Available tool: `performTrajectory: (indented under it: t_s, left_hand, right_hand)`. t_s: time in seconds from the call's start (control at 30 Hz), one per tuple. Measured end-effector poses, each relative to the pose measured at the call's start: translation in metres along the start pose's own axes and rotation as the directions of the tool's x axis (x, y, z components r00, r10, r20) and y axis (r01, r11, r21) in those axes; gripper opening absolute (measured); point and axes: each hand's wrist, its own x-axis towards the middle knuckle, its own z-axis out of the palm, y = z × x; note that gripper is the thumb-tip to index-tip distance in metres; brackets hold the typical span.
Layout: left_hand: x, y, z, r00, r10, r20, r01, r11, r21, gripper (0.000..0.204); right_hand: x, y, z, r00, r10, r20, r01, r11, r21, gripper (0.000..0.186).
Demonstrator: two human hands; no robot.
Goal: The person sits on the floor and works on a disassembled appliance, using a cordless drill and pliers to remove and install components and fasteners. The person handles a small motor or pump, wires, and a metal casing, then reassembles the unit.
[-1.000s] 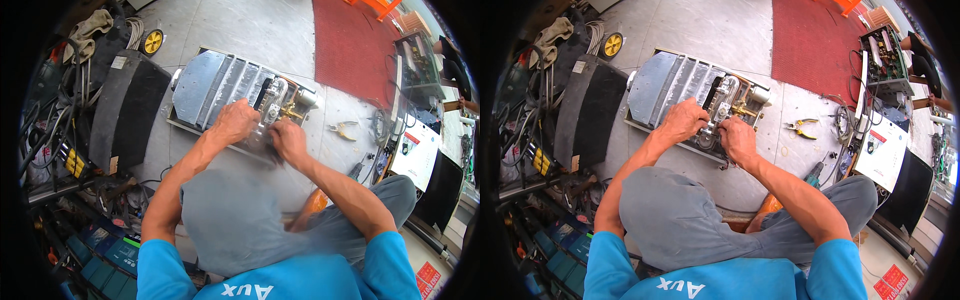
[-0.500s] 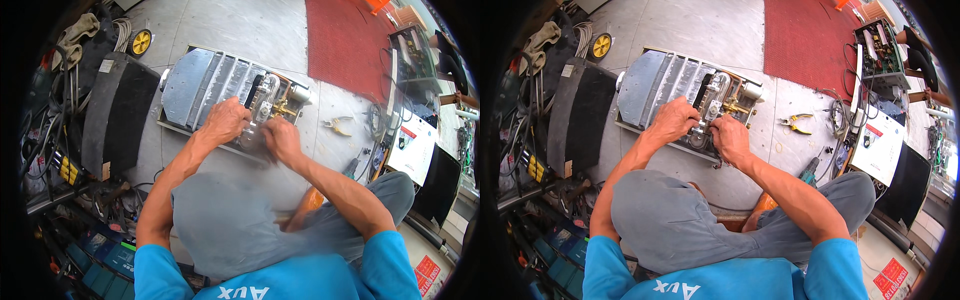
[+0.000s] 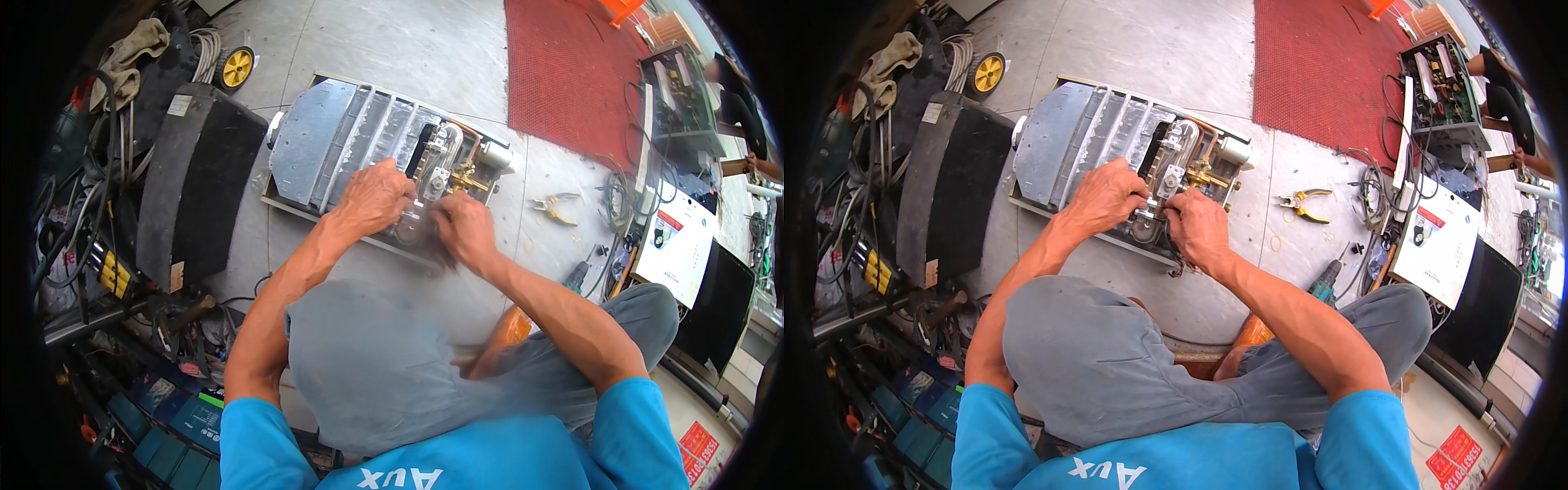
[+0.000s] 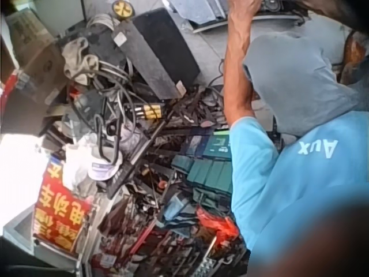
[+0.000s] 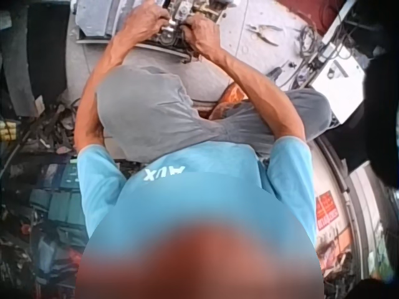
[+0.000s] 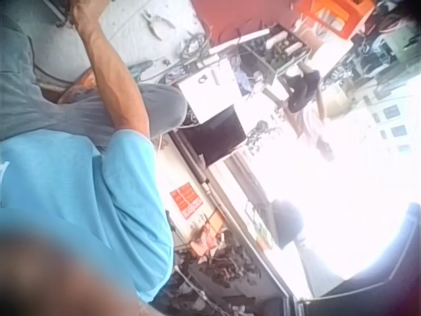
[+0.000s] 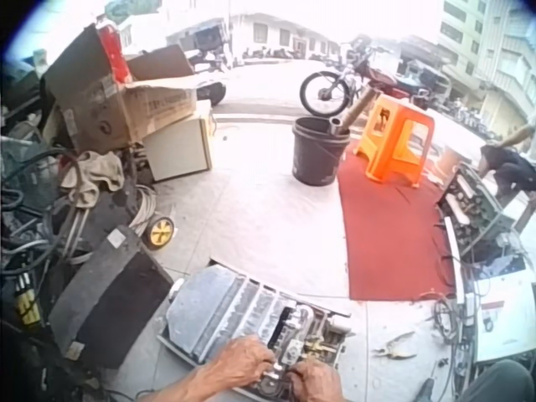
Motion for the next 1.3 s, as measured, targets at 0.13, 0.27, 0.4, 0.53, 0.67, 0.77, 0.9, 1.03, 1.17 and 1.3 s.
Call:
performTrajectory:
  t_s: [0.13,0.27,0.4,0.53,0.67,0.77,0.9,1.03,1.17,1.3]
  left_hand:
    - [0.002,-0.006,0.006,0.999,0.044,-0.001,-0.044,0.999,0.014,0.011]
    - [0.004,-0.010,0.009,0.999,0.039,0.021,-0.039,0.999,0.006,0.011]
    - [0.005,-0.011,0.007,0.999,0.043,0.028,-0.044,0.999,0.006,0.009]
    - [0.004,-0.010,0.006,0.998,0.055,0.007,-0.055,0.998,0.000,0.007]
    - [0.003,-0.011,0.006,0.994,0.104,-0.016,-0.104,0.995,0.012,0.005]
    - [0.003,-0.010,0.006,0.994,0.104,-0.028,-0.104,0.994,-0.014,0.004]
    - [0.002,-0.008,0.004,0.994,0.106,-0.036,-0.107,0.994,-0.029,0.012]
    - [0.004,-0.009,0.005,0.996,0.088,-0.010,-0.088,0.996,-0.024,0.013]
    - [0.003,-0.012,0.010,0.993,0.094,-0.066,-0.097,0.995,-0.038,0.004]
    - [0.002,-0.014,0.013,0.991,0.101,-0.086,-0.105,0.994,-0.040,0.004]
  right_hand:
    - [0.001,0.002,0.000,0.999,-0.033,-0.005,0.033,0.999,-0.014,0.009]
    - [0.002,0.004,0.002,0.998,-0.061,0.005,0.061,0.997,-0.052,0.011]
    - [0.002,0.003,0.003,0.997,-0.080,0.007,0.081,0.995,-0.055,0.012]
    - [0.000,0.001,0.004,0.999,-0.053,-0.011,0.053,0.998,-0.022,0.012]
    - [0.000,0.001,0.008,0.998,-0.058,-0.025,0.057,0.998,-0.040,0.012]
    - [0.001,0.001,0.011,0.996,-0.081,-0.041,0.078,0.995,-0.070,0.011]
    - [0.001,0.000,0.011,0.993,-0.115,-0.031,0.111,0.988,-0.112,0.011]
    - [0.001,-0.001,0.009,0.988,-0.150,-0.025,0.146,0.981,-0.124,0.011]
    - [0.002,-0.003,0.009,0.990,-0.135,-0.028,0.131,0.985,-0.111,0.011]
    - [0.002,-0.004,0.011,0.992,-0.121,-0.036,0.117,0.987,-0.111,0.009]
